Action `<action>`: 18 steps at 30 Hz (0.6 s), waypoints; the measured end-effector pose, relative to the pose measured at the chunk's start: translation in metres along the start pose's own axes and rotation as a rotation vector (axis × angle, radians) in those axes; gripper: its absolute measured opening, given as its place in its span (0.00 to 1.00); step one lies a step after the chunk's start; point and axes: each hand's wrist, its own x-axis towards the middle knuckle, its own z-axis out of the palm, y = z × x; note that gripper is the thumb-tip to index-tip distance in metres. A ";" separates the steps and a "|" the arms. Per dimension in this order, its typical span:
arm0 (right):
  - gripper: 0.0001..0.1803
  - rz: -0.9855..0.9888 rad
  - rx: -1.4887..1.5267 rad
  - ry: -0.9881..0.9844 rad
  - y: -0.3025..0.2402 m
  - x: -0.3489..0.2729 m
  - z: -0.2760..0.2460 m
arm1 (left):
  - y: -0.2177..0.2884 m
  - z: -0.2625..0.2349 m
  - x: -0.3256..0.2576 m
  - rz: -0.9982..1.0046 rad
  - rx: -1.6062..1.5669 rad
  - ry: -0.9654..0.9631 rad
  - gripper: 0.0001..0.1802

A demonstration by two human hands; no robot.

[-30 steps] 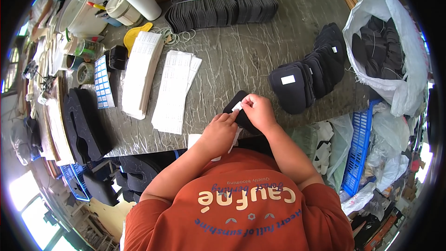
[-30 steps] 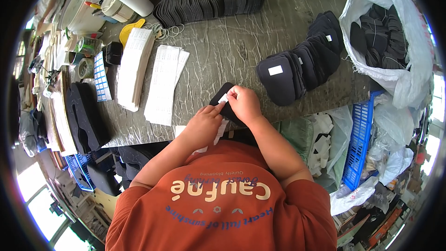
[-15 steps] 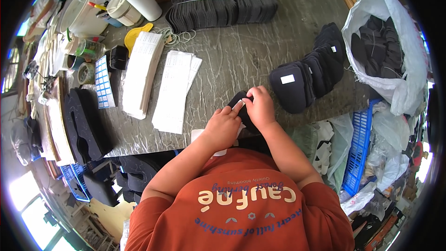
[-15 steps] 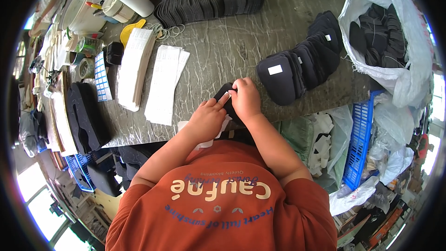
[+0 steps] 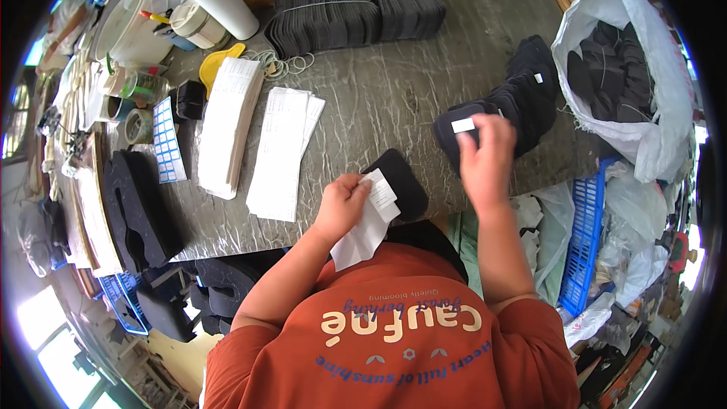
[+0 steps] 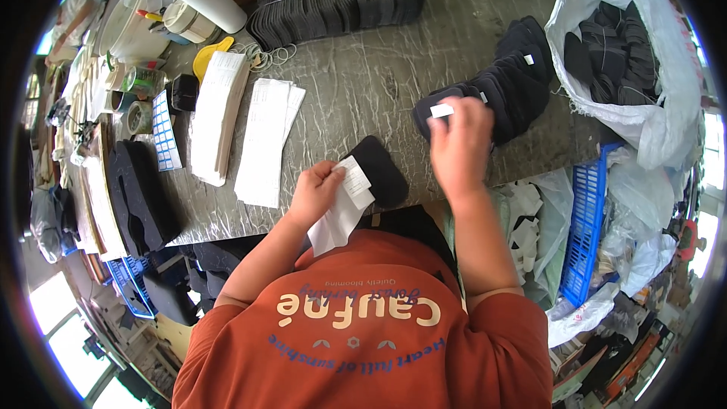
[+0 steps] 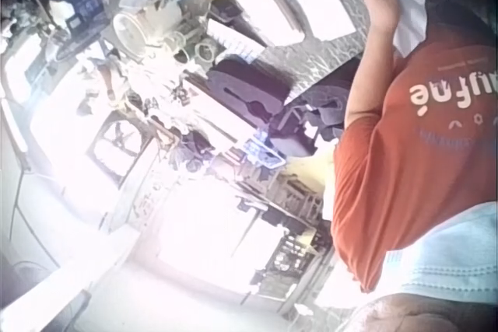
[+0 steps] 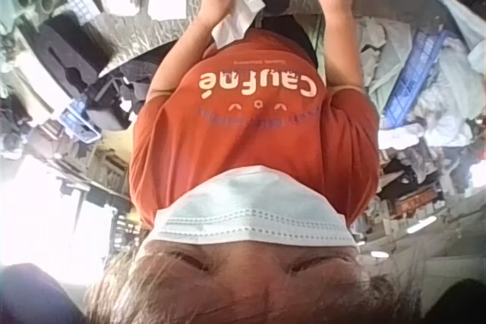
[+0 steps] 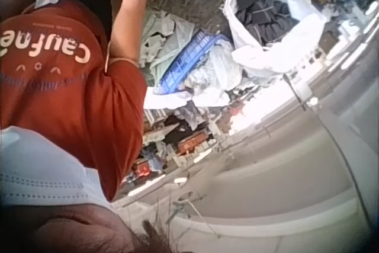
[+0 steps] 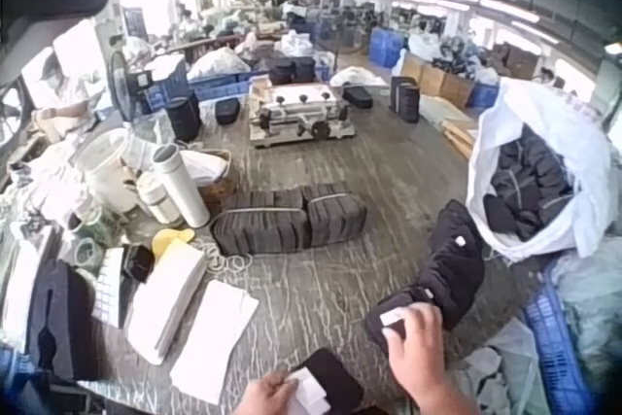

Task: Sorting and applying labels to black shoe components at a factory work table.

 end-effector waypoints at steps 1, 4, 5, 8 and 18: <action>0.10 0.000 0.139 -0.162 -0.008 -0.008 -0.001 | 0.002 0.001 0.000 -0.179 -0.122 0.029 0.12; 0.06 0.396 0.675 -0.624 -0.027 -0.050 0.031 | 0.005 0.005 0.000 -0.128 -0.142 0.077 0.13; 0.06 0.568 0.869 -0.744 -0.032 -0.055 0.037 | 0.008 0.005 0.001 -0.112 -0.141 0.094 0.12; 0.04 0.344 0.748 -0.618 -0.046 -0.055 0.038 | -0.004 -0.003 0.002 -0.055 0.128 0.146 0.09; 0.04 0.484 0.648 -0.587 -0.022 -0.060 0.079 | -0.013 -0.003 -0.011 0.557 0.611 -0.199 0.04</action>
